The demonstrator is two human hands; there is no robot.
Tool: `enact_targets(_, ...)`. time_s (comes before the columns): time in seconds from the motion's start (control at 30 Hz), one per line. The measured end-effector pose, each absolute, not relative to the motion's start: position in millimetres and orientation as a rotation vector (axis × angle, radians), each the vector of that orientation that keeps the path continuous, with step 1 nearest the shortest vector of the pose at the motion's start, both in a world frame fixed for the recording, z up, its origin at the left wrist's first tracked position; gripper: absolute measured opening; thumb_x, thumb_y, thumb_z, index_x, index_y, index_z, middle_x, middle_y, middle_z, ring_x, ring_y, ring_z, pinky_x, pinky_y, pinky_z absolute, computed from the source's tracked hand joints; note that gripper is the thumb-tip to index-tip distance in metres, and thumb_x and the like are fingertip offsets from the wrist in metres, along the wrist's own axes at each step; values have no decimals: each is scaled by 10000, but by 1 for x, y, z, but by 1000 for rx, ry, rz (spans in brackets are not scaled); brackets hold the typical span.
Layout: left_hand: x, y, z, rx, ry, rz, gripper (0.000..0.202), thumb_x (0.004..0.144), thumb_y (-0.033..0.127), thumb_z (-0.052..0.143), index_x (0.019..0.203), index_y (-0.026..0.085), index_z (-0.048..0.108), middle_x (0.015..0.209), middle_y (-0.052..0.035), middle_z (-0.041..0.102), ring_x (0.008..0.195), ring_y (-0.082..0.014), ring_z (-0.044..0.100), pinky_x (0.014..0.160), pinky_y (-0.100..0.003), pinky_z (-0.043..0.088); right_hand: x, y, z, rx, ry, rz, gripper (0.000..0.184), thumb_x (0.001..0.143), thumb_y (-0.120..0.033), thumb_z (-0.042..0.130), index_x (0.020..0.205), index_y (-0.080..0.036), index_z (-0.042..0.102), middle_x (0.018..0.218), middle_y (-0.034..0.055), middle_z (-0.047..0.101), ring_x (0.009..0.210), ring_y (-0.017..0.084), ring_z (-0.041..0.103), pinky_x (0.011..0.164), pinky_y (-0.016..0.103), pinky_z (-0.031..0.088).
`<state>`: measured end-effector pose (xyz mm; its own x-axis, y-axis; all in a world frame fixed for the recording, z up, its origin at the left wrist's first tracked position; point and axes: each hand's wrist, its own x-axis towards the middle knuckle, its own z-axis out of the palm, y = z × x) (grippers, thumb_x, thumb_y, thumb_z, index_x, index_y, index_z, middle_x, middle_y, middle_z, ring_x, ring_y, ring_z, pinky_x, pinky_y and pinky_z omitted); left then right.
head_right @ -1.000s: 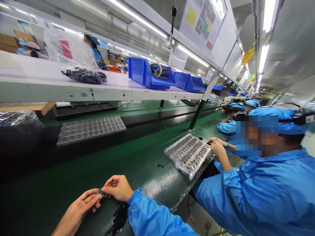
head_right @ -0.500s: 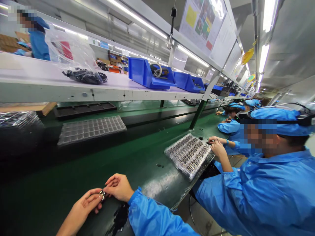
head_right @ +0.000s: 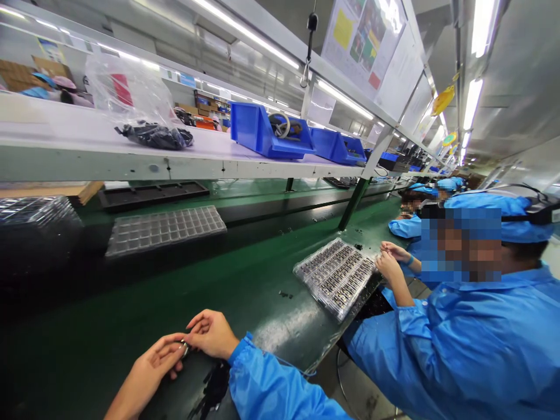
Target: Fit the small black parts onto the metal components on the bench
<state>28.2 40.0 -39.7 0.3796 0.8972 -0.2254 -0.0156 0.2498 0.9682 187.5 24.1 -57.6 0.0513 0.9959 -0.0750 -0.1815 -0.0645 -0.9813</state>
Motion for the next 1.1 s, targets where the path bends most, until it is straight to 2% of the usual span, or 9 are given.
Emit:
enact_targets(0.1, 27, 39, -36, 1124, 986, 818, 759, 391, 681, 902, 901, 164, 683, 654, -45, 693, 518, -183, 596, 461, -276, 469, 188, 24, -58, -1159, -1010, 1304, 787, 469, -717, 895, 953, -159, 625, 660, -38, 639, 514, 101, 569, 531, 235, 441)
enact_targets(0.2, 26, 38, -34, 1120, 975, 833, 744, 408, 652, 915, 921, 164, 687, 688, -54, 711, 536, -186, 607, 468, -276, 477, 189, 24, -59, -1199, -1042, 1315, 740, 504, -754, 858, 878, -155, 637, 650, -23, 630, 523, 104, 560, 502, 223, 412)
enact_targets(0.3, 27, 37, -34, 1134, 970, 859, 721, 430, 628, 920, 933, 164, 693, 720, -62, 724, 561, -191, 622, 483, -275, 490, 190, 23, -62, -1270, -1072, 1310, 645, 595, -745, 827, 783, -160, 631, 619, -26, 605, 515, 94, 530, 491, 213, 381)
enact_targets(0.43, 27, 36, -34, 1147, 974, 887, 699, 447, 611, 923, 941, 169, 699, 749, -67, 733, 593, -202, 644, 510, -282, 515, 192, 21, -62, -1268, -1104, 1294, 579, 673, -713, 804, 755, -168, 625, 616, -32, 601, 525, 90, 526, 512, 214, 391)
enact_targets(0.57, 29, 35, -32, 1133, 979, 882, 743, 417, 620, 927, 964, 173, 696, 759, -68, 735, 598, -210, 653, 510, -289, 527, 192, 19, -60, -1229, -1111, 1315, 590, 665, -724, 799, 760, -175, 605, 614, -40, 596, 536, 94, 536, 524, 218, 404)
enact_targets(0.7, 29, 33, -31, 1128, 1015, 898, 790, 373, 624, 936, 977, 175, 699, 761, -66, 737, 609, -212, 663, 527, -286, 543, 191, 19, -60, -1167, -1100, 1338, 612, 595, -692, 859, 791, -181, 587, 652, -53, 601, 561, 93, 562, 574, 230, 444)
enact_targets(0.87, 29, 31, -33, 1157, 1034, 917, 785, 381, 638, 926, 976, 174, 712, 784, -65, 737, 617, -216, 671, 575, -307, 577, 189, 21, -62, -1177, -1080, 1334, 610, 587, -668, 874, 786, -177, 572, 652, -50, 601, 563, 95, 567, 571, 228, 446)
enact_targets(0.97, 29, 31, -34, 1194, 1037, 936, 766, 407, 664, 909, 964, 172, 722, 743, -51, 719, 606, -213, 667, 571, -300, 572, 189, 22, -60, -1196, -1062, 1331, 582, 613, -648, 871, 772, -177, 566, 629, -52, 595, 544, 94, 559, 554, 224, 441)
enact_targets(1.1, 30, 30, -35, 1255, 1042, 956, 739, 462, 680, 888, 979, 174, 737, 724, -40, 703, 598, -201, 656, 580, -291, 565, 188, 21, -56, -1218, -1082, 1311, 516, 730, -637, 804, 748, -176, 574, 606, -47, 598, 514, 89, 539, 521, 213, 413)
